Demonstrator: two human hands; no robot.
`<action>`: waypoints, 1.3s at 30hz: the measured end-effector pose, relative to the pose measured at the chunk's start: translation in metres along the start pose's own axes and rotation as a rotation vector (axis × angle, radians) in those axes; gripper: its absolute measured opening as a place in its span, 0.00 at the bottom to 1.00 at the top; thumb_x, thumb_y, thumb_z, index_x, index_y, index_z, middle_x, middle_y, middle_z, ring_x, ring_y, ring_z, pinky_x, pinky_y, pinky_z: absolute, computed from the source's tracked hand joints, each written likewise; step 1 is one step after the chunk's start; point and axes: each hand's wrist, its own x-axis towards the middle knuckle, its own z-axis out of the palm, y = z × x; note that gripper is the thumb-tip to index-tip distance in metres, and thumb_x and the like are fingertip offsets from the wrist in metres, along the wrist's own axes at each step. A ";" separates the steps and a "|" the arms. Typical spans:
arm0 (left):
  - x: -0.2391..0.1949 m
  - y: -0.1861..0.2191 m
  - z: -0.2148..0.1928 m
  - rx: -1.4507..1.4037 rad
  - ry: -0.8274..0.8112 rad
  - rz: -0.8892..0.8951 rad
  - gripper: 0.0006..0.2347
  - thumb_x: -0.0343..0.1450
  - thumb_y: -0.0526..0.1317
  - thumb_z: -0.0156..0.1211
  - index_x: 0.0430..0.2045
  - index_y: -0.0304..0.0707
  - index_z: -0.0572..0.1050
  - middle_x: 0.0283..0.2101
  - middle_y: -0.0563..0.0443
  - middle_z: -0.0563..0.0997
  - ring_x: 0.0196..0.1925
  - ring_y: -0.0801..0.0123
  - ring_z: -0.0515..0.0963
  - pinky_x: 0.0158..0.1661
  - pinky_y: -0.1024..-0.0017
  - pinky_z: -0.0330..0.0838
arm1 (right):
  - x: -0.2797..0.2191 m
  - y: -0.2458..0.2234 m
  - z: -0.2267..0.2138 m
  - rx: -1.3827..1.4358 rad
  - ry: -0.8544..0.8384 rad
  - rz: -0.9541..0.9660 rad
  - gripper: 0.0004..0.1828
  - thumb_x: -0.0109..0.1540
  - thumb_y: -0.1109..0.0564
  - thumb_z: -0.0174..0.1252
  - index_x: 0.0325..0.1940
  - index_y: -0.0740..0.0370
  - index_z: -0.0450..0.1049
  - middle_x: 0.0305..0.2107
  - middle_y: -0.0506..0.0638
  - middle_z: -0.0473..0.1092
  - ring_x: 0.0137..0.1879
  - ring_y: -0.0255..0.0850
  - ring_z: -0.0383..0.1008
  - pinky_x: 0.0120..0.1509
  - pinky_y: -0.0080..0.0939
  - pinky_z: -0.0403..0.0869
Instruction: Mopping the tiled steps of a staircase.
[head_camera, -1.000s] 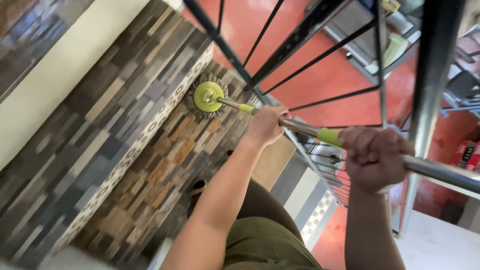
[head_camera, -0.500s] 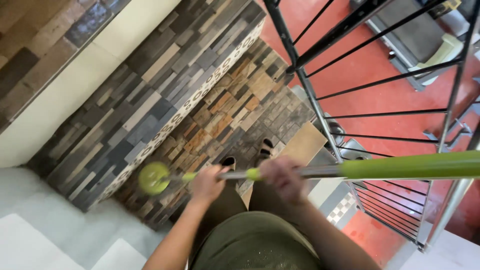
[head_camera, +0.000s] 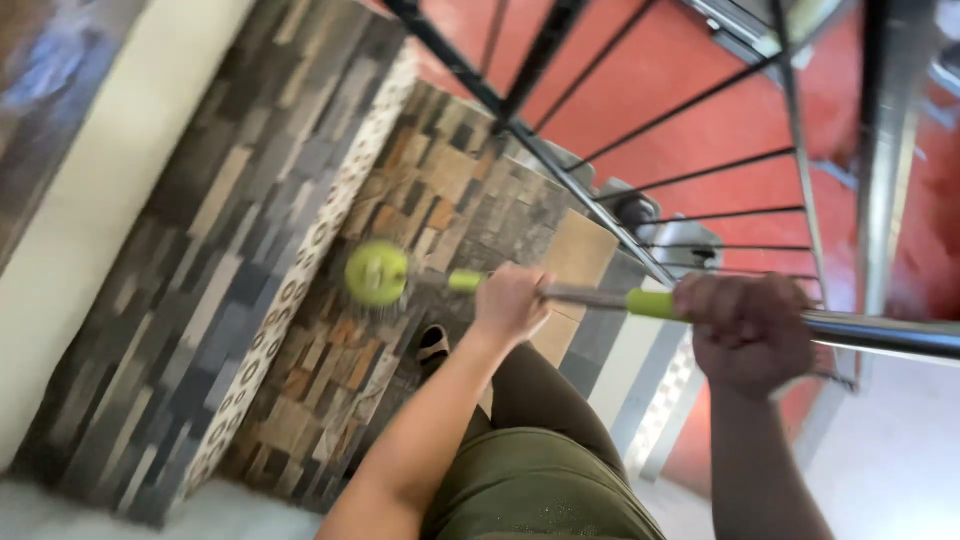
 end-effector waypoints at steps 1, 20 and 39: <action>0.027 0.005 0.013 0.011 -0.026 0.108 0.05 0.65 0.42 0.56 0.19 0.46 0.75 0.24 0.48 0.79 0.36 0.49 0.83 0.38 0.54 0.80 | 0.007 -0.017 -0.003 -0.096 0.019 -0.044 0.28 0.73 0.42 0.36 0.17 0.47 0.52 0.05 0.45 0.48 0.15 0.45 0.58 0.38 0.51 0.68; 0.139 0.040 0.101 -0.069 0.102 0.317 0.03 0.62 0.36 0.61 0.25 0.48 0.79 0.35 0.53 0.81 0.43 0.53 0.76 0.43 0.62 0.73 | 0.016 -0.039 -0.036 -0.142 0.330 0.000 0.21 0.75 0.49 0.42 0.27 0.51 0.59 0.20 0.47 0.62 0.33 0.41 0.67 0.58 0.49 0.73; -0.184 -0.158 0.044 0.095 -0.016 -0.321 0.07 0.66 0.47 0.63 0.27 0.49 0.74 0.28 0.47 0.81 0.39 0.47 0.84 0.37 0.50 0.78 | -0.070 0.121 0.089 0.254 0.014 0.346 0.33 0.65 0.60 0.50 0.06 0.54 0.50 0.02 0.52 0.47 0.11 0.48 0.57 0.29 0.44 0.65</action>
